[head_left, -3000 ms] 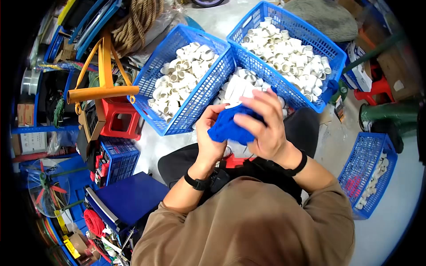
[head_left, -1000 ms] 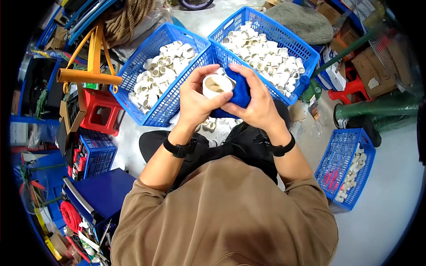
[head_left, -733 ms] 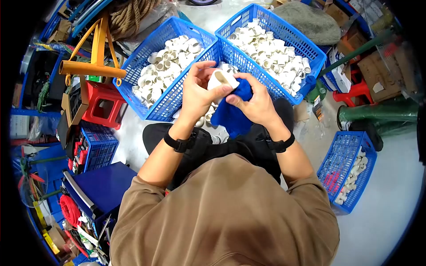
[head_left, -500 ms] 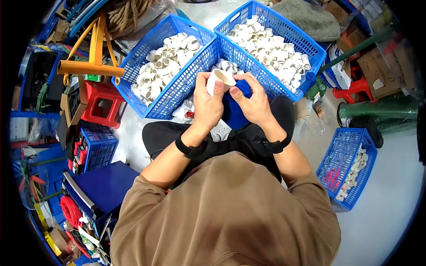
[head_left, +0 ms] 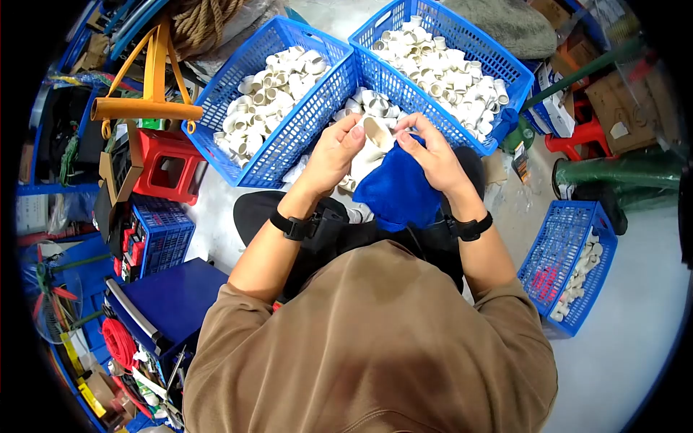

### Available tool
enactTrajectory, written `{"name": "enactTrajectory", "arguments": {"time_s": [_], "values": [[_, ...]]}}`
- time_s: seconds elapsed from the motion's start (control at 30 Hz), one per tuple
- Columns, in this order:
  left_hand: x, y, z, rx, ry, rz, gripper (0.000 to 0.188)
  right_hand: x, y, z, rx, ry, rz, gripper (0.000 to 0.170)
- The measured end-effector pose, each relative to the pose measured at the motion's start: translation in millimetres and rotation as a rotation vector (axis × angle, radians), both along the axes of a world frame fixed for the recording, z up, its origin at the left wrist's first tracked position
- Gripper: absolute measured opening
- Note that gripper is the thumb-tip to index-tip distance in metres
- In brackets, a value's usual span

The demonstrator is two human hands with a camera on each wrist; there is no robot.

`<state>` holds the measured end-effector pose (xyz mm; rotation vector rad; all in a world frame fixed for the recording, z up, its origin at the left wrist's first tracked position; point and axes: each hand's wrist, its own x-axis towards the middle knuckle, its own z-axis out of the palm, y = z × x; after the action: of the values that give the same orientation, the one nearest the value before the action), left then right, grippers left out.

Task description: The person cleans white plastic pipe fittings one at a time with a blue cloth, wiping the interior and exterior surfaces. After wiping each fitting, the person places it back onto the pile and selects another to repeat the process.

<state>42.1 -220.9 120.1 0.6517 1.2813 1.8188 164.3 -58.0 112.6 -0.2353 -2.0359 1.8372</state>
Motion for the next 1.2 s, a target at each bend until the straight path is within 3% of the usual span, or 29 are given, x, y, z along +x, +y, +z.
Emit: {"name": "enactTrajectory", "arguments": {"time_s": [0.1,0.17,0.23,0.3,0.37,0.43,0.5,0.53,0.57,0.63,0.67,0.8,1.07,1.2], "values": [[1,0,7,-0.085,0.133,-0.016,0.039,-3,-4,1,0.052,-0.218,-0.176,0.043],[3,10,0,-0.150,0.242,0.040,0.036,-7,-11,16,0.267,-0.526,-0.348,0.046],[10,17,-5,-0.317,0.244,0.270,0.040,-8,-20,16,0.174,-0.516,-0.344,0.048],[11,18,-8,-0.327,0.213,0.339,0.046,-10,-35,7,0.203,-0.022,-0.378,0.049],[5,18,-13,-0.410,0.219,0.516,0.049,1,-43,9,0.556,-0.028,-0.254,0.061],[4,15,-9,-0.422,0.175,0.501,0.047,3,-40,13,0.473,-0.104,-0.135,0.062],[10,11,-2,-0.368,0.304,0.385,0.044,6,-24,26,0.357,-0.265,0.055,0.059],[14,10,-1,-0.282,0.414,0.340,0.041,3,-15,24,0.100,-0.377,0.168,0.058],[14,8,1,-0.237,0.382,0.241,0.040,2,-7,13,0.035,-0.321,0.241,0.061],[12,4,0,-0.243,0.327,0.119,0.038,0,7,10,0.141,-0.367,0.352,0.066],[11,4,-3,-0.244,0.328,0.117,0.038,-1,15,-18,0.236,-0.331,0.306,0.065],[10,4,-18,-0.123,0.233,0.063,0.035,-1,12,-6,-0.008,-0.356,0.417,0.056],[9,5,-21,-0.097,0.197,0.050,0.033,2,10,-12,-0.035,-0.264,0.385,0.050],[4,4,-31,-0.076,0.196,-0.006,0.036,8,18,-17,0.020,-0.157,0.415,0.038]]}}
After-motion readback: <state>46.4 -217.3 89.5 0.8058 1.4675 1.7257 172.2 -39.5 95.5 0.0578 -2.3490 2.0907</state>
